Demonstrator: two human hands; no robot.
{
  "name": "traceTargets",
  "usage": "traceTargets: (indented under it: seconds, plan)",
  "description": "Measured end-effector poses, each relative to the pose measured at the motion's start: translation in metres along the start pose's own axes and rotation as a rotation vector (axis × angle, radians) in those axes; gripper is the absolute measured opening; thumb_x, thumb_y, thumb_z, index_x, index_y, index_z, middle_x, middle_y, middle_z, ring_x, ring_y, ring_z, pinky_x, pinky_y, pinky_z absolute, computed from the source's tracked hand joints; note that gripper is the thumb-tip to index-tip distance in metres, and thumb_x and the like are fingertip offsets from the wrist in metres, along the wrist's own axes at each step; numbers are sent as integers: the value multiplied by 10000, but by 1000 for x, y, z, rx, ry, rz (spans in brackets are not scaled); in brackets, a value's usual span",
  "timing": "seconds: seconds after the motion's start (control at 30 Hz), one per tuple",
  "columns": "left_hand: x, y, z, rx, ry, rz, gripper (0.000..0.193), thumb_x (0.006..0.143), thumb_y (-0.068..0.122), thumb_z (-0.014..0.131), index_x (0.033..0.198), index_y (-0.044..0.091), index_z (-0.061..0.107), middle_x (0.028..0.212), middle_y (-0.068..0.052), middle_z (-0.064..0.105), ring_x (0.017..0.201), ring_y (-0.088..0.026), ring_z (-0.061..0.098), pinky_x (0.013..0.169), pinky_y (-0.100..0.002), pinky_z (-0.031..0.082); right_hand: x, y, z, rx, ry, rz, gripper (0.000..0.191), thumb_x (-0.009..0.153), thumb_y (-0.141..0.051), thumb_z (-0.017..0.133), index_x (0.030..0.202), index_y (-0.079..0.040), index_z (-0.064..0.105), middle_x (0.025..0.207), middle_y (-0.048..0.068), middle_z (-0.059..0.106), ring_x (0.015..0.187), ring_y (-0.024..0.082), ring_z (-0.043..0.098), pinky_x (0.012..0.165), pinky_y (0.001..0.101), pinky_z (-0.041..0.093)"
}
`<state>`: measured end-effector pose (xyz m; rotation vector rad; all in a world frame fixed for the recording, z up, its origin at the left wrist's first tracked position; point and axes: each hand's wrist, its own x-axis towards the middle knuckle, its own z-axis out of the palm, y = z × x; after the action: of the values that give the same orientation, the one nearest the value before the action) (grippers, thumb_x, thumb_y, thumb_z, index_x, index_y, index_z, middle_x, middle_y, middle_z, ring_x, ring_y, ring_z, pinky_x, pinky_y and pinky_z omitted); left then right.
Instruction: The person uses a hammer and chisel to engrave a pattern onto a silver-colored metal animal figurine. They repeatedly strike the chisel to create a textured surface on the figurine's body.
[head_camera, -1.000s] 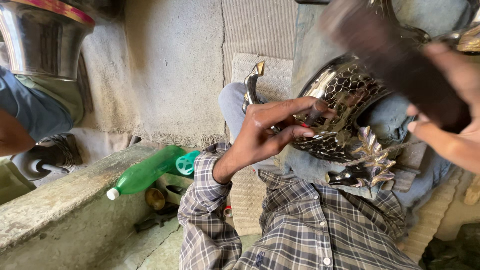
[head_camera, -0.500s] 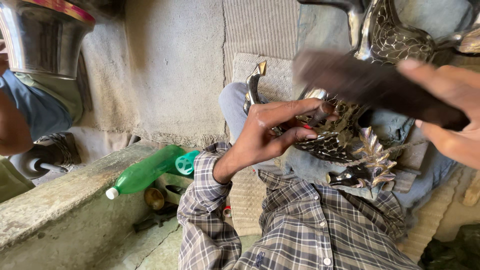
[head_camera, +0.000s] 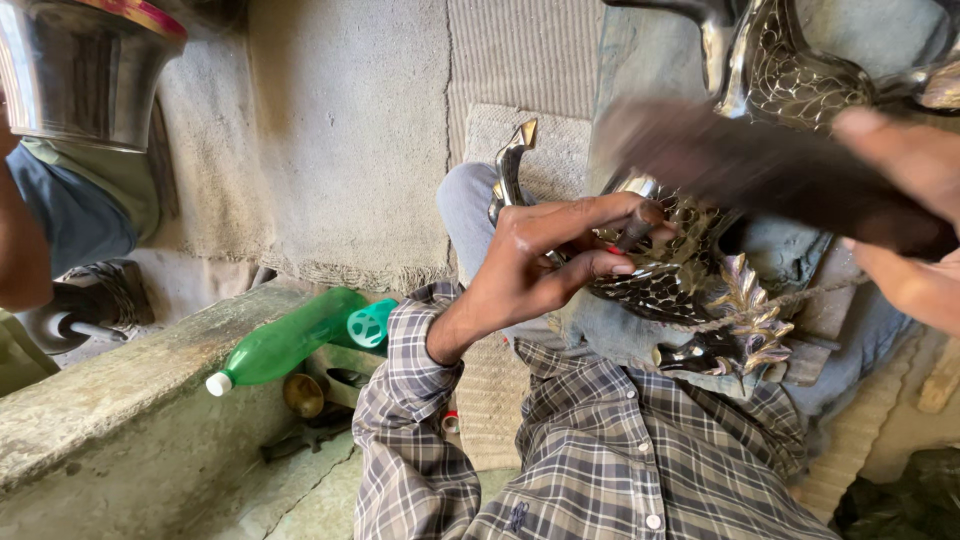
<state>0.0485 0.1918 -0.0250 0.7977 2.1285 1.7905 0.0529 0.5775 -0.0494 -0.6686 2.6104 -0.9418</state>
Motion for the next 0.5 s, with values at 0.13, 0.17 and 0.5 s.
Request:
traceTargets:
  seconds: [0.13, 0.17, 0.5]
  plan:
    - [-1, 3, -4, -6, -18, -15, 474, 972, 49, 763, 1420, 109, 619, 1123, -88, 781, 909, -170, 811, 803, -309, 705, 10, -13, -7, -93, -33, -75, 556, 787, 65, 681, 1311, -39, 524, 850, 125, 612, 593, 164, 555, 553, 323, 502]
    - [0, 5, -5, -11, -31, -21, 463, 977, 42, 760, 1417, 114, 632, 1092, -77, 788, 888, -163, 817, 803, -307, 709, 14, -16, -13, -217, -51, -228, 768, 720, 85, 648, 1467, -23, 505, 889, 148, 632, 577, 168, 549, 543, 325, 493]
    - [-6, 14, -12, -17, -32, 12, 559, 967, 43, 772, 1474, 140, 556, 1241, -103, 754, 968, -190, 803, 827, -307, 705, -1, -47, 4, 265, 160, 125, 834, 785, 96, 660, 1567, -5, 390, 1133, 148, 611, 925, 188, 622, 821, 318, 528]
